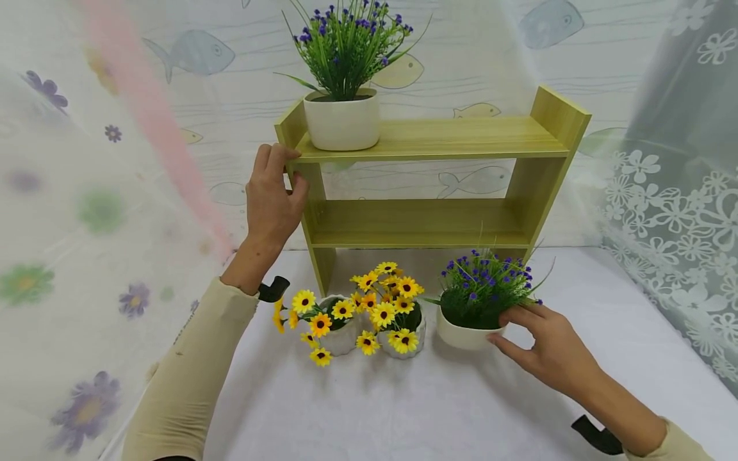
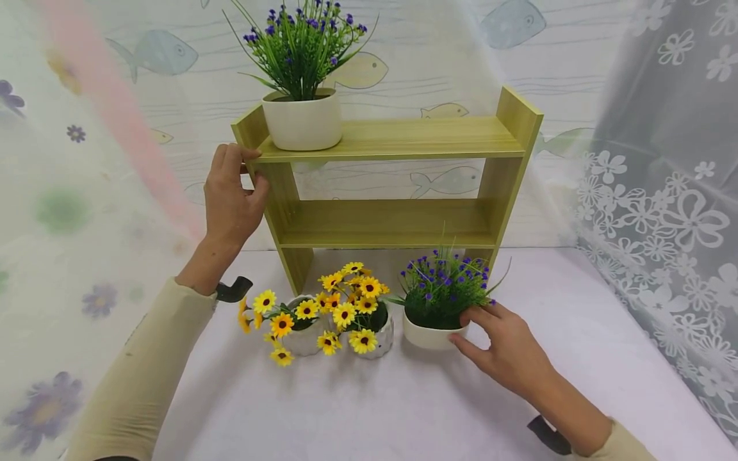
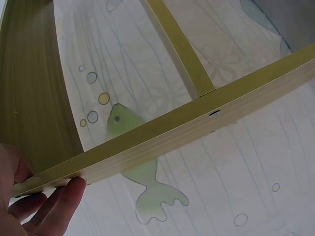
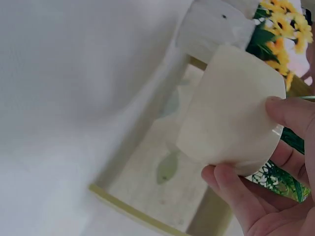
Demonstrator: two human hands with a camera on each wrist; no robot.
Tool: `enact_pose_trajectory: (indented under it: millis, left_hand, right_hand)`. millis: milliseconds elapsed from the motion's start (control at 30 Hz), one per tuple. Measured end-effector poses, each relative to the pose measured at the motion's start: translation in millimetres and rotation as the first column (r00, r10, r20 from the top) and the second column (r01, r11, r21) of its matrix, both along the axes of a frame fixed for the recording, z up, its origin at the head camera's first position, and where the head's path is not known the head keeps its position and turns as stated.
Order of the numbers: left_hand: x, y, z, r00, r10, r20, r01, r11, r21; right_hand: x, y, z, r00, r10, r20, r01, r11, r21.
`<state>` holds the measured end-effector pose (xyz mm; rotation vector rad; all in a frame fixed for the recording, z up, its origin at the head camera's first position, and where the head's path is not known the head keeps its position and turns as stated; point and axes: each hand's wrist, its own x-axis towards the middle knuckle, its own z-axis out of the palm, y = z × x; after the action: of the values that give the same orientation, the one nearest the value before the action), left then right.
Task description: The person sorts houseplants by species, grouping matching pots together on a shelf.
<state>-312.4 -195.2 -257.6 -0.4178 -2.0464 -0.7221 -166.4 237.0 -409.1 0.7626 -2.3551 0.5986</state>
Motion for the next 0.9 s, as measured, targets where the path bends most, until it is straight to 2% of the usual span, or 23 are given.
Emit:
enact_pose_trajectory:
  millis: [300, 533, 733, 900]
  left_hand:
    - [-0.3, 0.7, 2.1, 1.000, 0.000, -0.002, 0.000, 1.000, 0.001]
    - [0.5, 1.3, 2.3, 1.000, -0.005, -0.005, 0.005, 1.000, 0.004]
    - [0.5, 1.1, 0.2, 1.000, -0.007, -0.022, 0.007, 1.000, 0.001]
    - [-0.2, 0.7, -0.4, 1.000, -0.009, -0.025, 0.009, 1.000, 0.000]
  right_hand:
    - [2.6, 11.4, 49.7, 0.999, 0.012, -0.047, -0.012, 1.000, -0.001]
    - [2.1, 19.4, 89.3, 0.995, -0.002, -0.095, 0.006, 0.999, 0.043]
    - [0.7, 23.5, 122.0, 0.998, -0.021, -0.056, 0.024, 0.997, 0.067]
    - [-1.5, 23.2, 151.0, 0.998, -0.054, 0.024, 0.053, 0.997, 0.058]
